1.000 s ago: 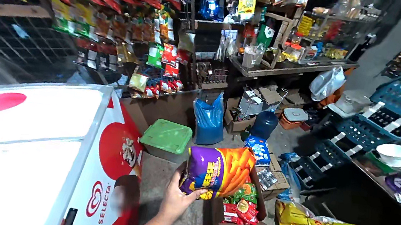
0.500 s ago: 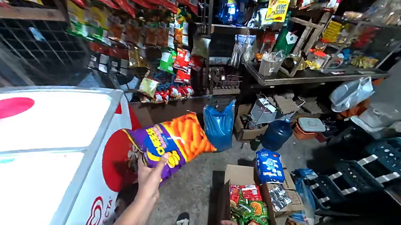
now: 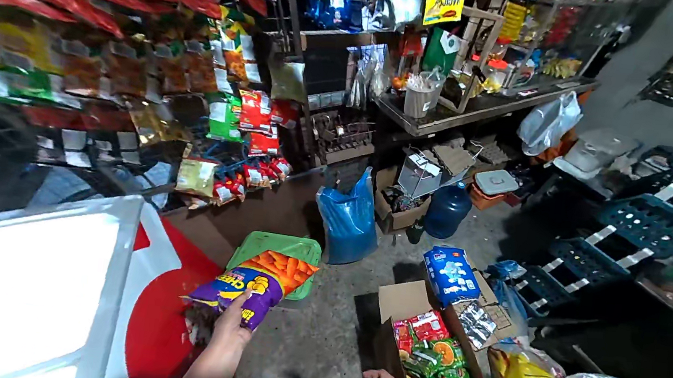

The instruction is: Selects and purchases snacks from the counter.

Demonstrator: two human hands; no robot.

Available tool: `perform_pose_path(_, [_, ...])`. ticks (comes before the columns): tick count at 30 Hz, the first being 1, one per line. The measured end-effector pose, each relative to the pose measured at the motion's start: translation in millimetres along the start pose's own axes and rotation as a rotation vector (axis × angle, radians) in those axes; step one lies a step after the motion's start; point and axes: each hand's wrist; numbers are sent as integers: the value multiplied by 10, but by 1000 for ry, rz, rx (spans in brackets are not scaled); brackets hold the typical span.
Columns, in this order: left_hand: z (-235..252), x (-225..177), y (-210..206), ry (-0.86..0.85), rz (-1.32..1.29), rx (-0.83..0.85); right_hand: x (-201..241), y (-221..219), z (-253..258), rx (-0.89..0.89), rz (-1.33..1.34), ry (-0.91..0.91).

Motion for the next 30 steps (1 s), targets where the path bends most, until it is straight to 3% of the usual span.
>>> perform_pose_path(12, [318, -87, -254, 46, -7, 28, 86, -19, 203, -7, 4, -67])
perform_pose_path(30, [693, -288, -49, 123, -131, 5, 338, -158, 610, 27, -34, -99])
Point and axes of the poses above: each hand's wrist, its own z-axis towards the middle knuckle, its own y-axis out of the back of the hand, x = y × z, and after that the axes turned 3 degrees about x, right-handed
